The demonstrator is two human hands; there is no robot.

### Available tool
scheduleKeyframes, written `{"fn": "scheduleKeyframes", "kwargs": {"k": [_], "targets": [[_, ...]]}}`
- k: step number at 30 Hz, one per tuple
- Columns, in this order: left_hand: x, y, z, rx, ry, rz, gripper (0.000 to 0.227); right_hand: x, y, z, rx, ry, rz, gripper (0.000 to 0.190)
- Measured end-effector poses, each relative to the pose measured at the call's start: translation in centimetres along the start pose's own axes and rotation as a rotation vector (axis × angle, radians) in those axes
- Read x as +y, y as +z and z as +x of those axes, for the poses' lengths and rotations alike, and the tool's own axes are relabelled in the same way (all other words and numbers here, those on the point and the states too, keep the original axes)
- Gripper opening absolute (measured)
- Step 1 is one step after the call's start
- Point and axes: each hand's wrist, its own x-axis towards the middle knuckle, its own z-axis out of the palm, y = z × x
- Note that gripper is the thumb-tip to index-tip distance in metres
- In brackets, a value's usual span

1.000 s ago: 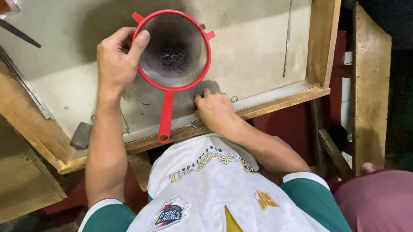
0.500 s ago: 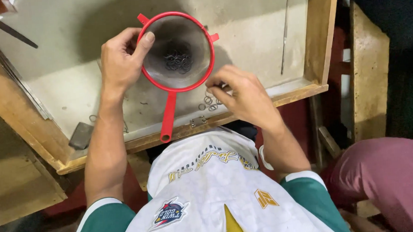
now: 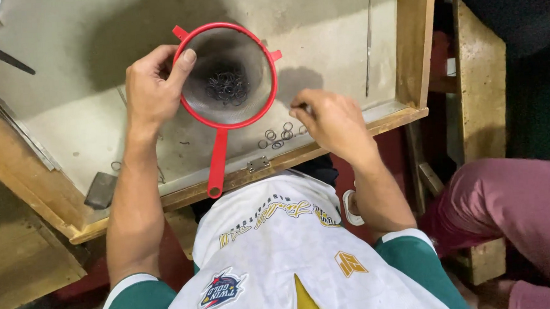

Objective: Sifting and cleaning small metal rings using a sieve and a brush at a jewelry workbench.

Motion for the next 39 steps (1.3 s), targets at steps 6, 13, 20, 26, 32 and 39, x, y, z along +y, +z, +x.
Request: {"fn": "scheduleKeyframes", "kwargs": {"k": [6, 13, 20, 26, 32, 39], "targets": [[0.5, -0.2, 0.0, 0.004, -0.065, 0.005, 0.035, 6.3, 10.1, 0.4, -0.101, 0.034, -0.483, 0.022], [-1.6, 0.1, -0.2, 0.073, -0.037, -0.087, 0.016, 1.3, 5.6, -0.6, -0.202, 0.050, -0.271, 0.016], [-1.4, -0.2, -0.2, 0.078, -0.056, -0.080, 0.016, 0.2, 9.9, -0.2, -0.164, 0.048, -0.362, 0.031], [-1.9, -0.3, 0.0, 0.089, -0.077, -0.036, 0.019, -3.0, 11.1, 0.5, -0.177, -0.045, -0.377, 0.041], [-2.2, -0.1, 0.0, 0.068, -0.121, -0.029, 0.022, -1.2, 16.2, 2.0, -0.121, -0.098, -0.491, 0.027], [-2.5, -0.4, 0.0, 0.075, -0.103, -0.016, 0.022, -0.4, 13.1, 1.9, -0.246, -0.084, -0.323, 0.026]]}}
